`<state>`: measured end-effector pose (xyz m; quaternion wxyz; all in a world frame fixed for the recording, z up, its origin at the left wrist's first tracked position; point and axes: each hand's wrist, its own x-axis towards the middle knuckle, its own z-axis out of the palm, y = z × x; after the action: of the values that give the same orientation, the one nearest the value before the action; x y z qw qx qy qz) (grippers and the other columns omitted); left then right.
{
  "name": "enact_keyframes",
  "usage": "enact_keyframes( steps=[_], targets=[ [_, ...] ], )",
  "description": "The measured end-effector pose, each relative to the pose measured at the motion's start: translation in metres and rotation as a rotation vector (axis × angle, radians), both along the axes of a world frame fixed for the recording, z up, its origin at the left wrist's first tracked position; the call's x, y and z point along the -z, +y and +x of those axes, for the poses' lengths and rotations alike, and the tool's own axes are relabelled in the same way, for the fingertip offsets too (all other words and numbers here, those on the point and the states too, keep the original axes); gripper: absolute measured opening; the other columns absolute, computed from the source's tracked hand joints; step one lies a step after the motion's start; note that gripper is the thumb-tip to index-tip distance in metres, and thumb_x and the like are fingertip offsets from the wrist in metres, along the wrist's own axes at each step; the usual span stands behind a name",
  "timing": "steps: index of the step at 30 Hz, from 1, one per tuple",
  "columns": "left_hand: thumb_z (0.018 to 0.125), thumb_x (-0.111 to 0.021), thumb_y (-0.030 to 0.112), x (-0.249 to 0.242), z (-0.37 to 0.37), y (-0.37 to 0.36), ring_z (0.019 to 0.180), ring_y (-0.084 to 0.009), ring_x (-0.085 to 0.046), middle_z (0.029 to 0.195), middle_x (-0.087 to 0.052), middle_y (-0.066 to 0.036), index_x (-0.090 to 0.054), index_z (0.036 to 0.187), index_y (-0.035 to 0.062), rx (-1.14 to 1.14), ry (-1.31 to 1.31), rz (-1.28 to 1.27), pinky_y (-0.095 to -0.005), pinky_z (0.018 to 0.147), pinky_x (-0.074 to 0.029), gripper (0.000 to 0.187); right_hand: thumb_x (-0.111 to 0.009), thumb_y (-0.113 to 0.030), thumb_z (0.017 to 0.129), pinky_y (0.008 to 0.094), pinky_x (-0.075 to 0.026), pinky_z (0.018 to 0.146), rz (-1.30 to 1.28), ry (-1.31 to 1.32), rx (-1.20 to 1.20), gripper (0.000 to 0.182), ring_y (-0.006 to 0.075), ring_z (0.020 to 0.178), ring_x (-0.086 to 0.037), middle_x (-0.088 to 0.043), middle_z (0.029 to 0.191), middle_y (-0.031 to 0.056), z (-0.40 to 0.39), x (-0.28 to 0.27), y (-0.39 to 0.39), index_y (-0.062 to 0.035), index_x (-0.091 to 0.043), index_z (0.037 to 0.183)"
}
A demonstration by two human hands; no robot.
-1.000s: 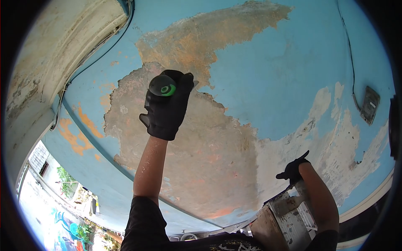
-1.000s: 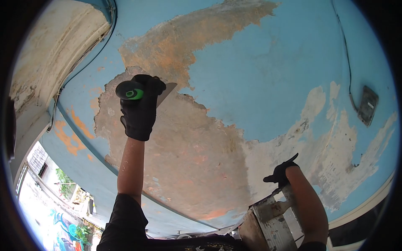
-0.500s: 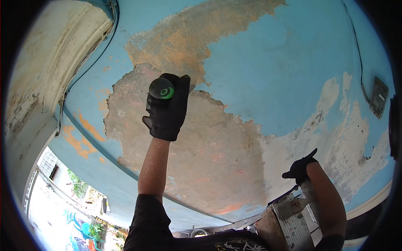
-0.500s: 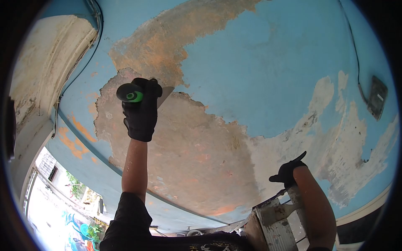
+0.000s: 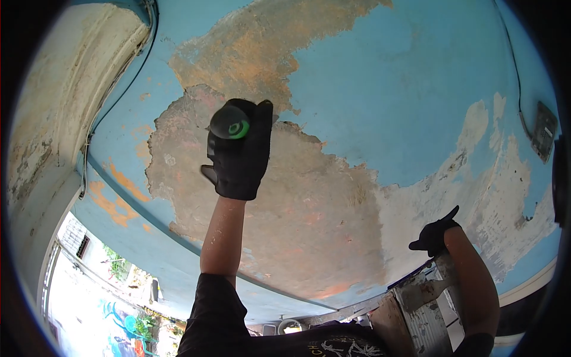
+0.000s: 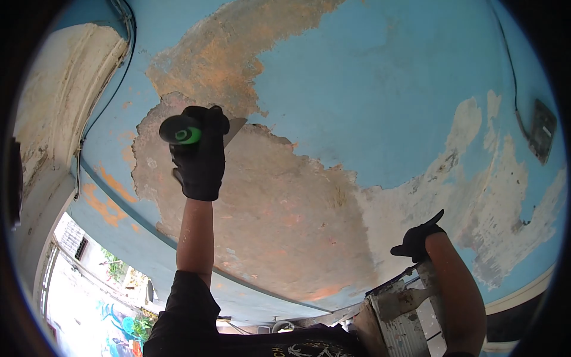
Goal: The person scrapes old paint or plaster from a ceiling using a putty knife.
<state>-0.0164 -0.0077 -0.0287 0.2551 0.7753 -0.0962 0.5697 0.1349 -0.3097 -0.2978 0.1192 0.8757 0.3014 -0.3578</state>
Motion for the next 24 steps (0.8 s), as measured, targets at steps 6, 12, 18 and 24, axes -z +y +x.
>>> enact_keyframes(
  steps=[6,12,18,24],
  targets=[
    [0.091,-0.075,0.017,0.001,-0.004,0.0,0.065,-0.0083,-0.057,0.071,-0.063,-0.001,-0.064,0.084,0.0071,0.014,-0.049,0.025,-0.0281,0.061,-0.048,0.016,-0.025,-0.076,0.093,0.0907,0.008,0.09,0.029,-0.081,-0.023,0.083,0.0342,0.105,-0.066,-0.075,0.086,0.0022,0.004,0.016,-0.004,-0.0152,-0.079,0.076],
    [0.09,-0.075,0.014,-0.002,-0.003,0.003,0.069,-0.0065,-0.058,0.073,-0.063,0.0,-0.064,0.084,0.0071,-0.008,-0.027,0.023,-0.0258,0.063,-0.048,0.014,-0.027,-0.075,0.094,0.0905,0.008,0.09,0.014,0.0,0.003,0.081,0.0342,0.107,-0.066,-0.075,0.087,0.0016,0.004,0.008,-0.001,-0.0152,-0.079,0.075],
    [0.089,-0.075,0.012,0.001,-0.003,-0.003,0.069,-0.0073,-0.059,0.073,-0.064,0.0,-0.064,0.085,0.0069,0.087,-0.141,0.024,-0.0259,0.064,-0.048,0.013,-0.027,-0.075,0.094,0.0909,0.008,0.091,-0.008,-0.06,0.019,0.08,0.0349,0.109,-0.065,-0.075,0.089,0.0013,0.003,0.011,-0.002,-0.0166,-0.079,0.076],
    [0.09,-0.075,0.015,-0.001,-0.006,-0.008,0.068,-0.0096,-0.063,0.072,-0.066,-0.002,-0.066,0.085,0.0082,0.125,-0.103,-0.077,-0.0284,0.063,-0.049,0.012,-0.027,-0.074,0.094,0.0918,0.007,0.089,-0.039,-0.008,0.036,0.079,0.0351,0.112,-0.063,-0.075,0.09,0.0004,0.003,0.002,0.001,-0.017,-0.079,0.079]
  ],
)
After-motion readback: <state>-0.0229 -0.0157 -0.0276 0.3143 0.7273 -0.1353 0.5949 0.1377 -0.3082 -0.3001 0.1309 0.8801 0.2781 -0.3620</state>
